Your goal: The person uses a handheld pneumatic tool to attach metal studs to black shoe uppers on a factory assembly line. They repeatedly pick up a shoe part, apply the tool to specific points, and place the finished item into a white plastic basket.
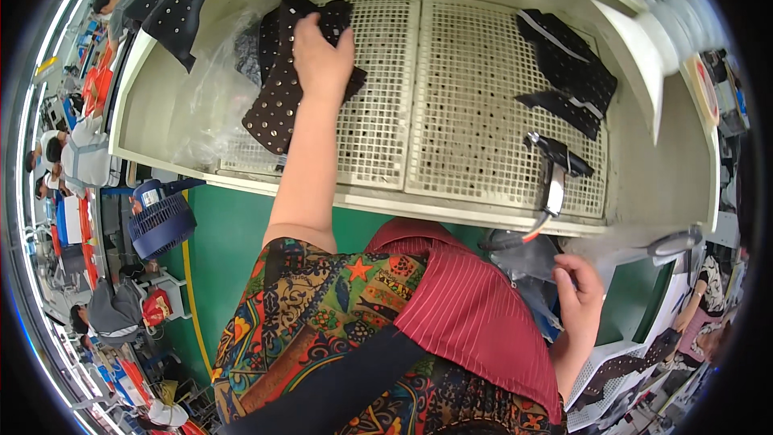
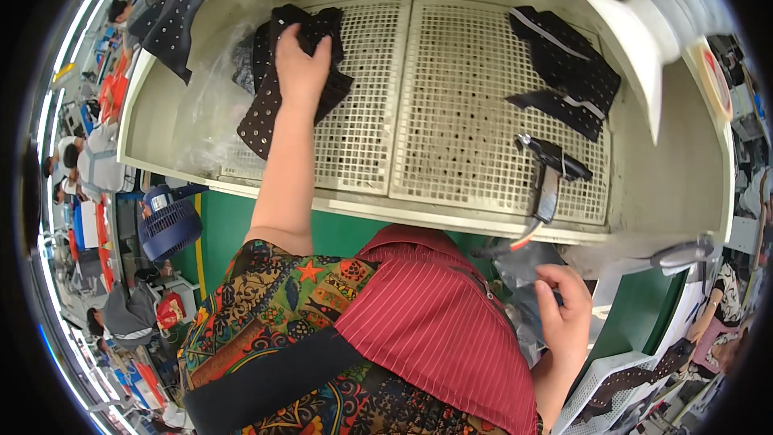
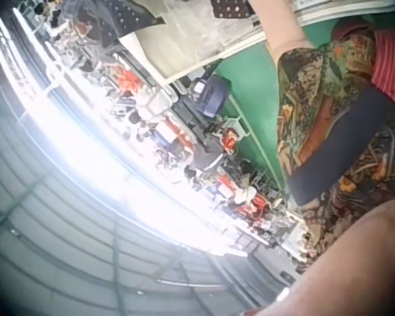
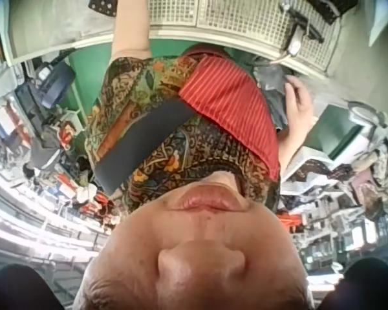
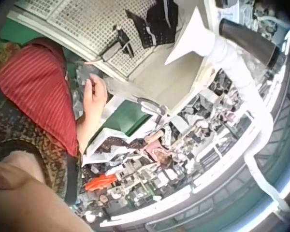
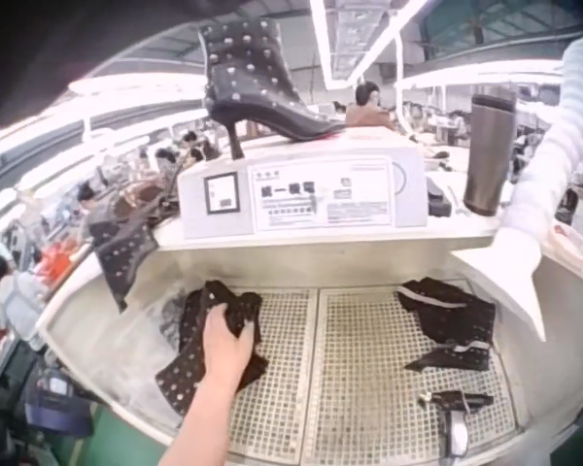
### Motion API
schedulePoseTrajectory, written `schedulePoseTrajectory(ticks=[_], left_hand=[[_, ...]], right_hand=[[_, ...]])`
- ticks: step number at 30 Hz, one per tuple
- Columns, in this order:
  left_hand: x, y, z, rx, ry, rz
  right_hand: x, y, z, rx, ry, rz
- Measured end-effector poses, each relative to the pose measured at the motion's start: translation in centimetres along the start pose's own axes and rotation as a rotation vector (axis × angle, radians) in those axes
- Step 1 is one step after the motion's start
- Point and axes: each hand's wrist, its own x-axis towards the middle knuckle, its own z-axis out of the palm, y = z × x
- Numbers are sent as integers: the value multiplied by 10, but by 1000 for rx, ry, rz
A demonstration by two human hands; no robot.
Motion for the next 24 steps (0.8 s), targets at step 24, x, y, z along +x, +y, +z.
schedulePoseTrajectory(ticks=[24], left_hand=[[16,42,-141,-789,-453,-366]], right_hand=[[139,-58,68,-54,-247,-351]])
